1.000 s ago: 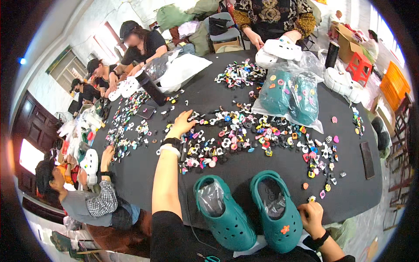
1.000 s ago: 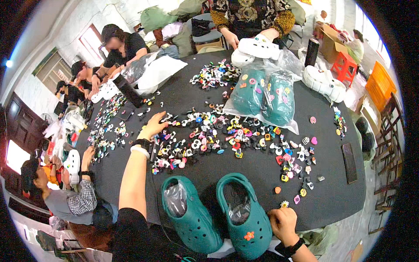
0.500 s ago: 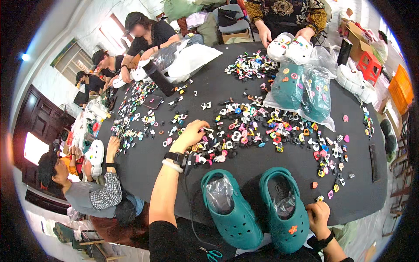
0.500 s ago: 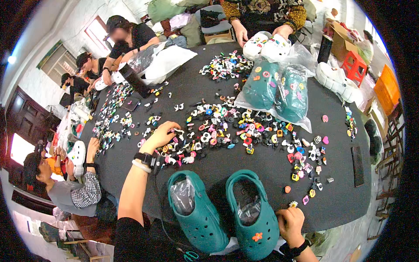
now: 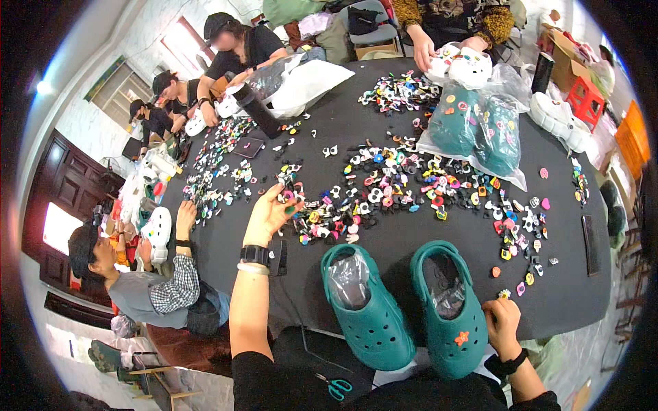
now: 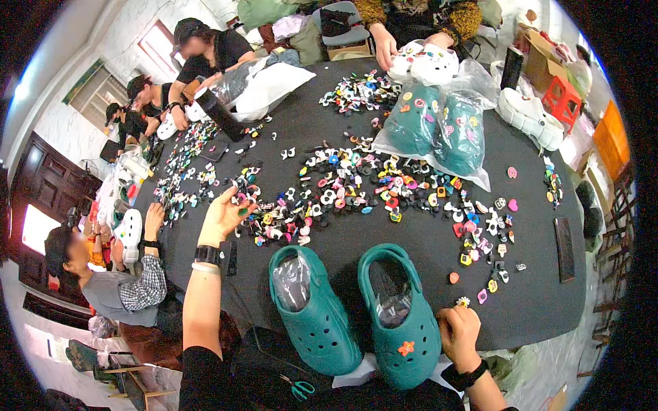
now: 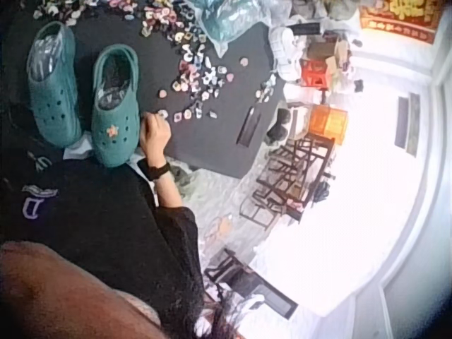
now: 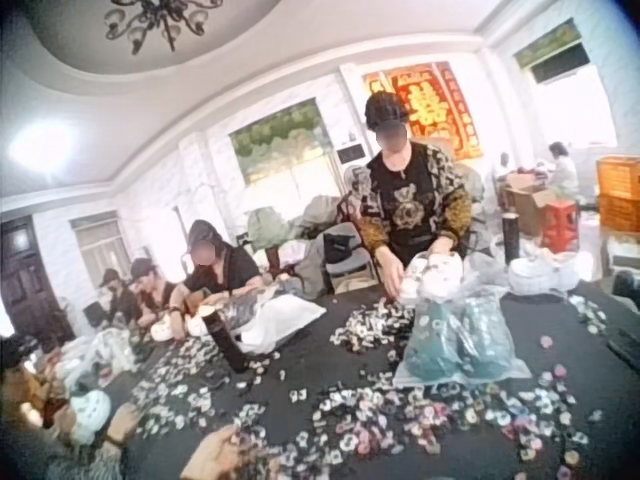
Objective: Decorating a pair of green clogs with small decorative charms.
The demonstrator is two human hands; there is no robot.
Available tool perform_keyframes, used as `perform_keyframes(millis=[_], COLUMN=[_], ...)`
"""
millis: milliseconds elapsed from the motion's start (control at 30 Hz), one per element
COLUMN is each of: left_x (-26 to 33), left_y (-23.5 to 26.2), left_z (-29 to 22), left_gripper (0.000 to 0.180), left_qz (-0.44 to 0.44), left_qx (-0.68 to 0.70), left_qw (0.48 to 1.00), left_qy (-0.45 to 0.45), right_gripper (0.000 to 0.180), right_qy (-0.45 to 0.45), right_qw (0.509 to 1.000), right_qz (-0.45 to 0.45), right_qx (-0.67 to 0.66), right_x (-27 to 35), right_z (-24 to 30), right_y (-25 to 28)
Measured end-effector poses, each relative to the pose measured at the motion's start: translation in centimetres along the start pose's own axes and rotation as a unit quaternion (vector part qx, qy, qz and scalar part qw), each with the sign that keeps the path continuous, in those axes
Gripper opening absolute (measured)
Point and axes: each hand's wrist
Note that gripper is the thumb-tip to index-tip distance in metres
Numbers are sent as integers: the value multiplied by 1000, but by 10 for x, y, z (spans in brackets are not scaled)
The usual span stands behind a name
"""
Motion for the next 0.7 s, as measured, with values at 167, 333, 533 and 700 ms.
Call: perform_keyframes(millis=[167, 333, 533, 700], left_x=[2, -10, -20, -25], left_y=[-18, -27, -39, -35], left_z=[28, 46, 58, 65], left_gripper=[32, 22, 22, 15], left_qz=[74, 51, 48, 109], left_qx=[86, -35, -95, 11], left_qw=[993, 997, 989, 990], left_qy=[42, -38, -101, -89], right_gripper=[14, 13, 13, 14], right_qy=[-9, -10, -27, -28], right_qw=[1000, 1000, 999, 999], right_qz=[9, 2, 8, 25], right_qx=[2, 6, 15, 27], right_x=[-3, -1, 3, 3], right_z=[3, 2, 1, -1], right_y=[4, 3, 0, -2])
Point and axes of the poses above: each hand's wrist, its own x-axis away from the middle knuckle, its own y-axis out of the back of the hand, z = x × y, and after that the axes turned 15 degrees about x, right-handed
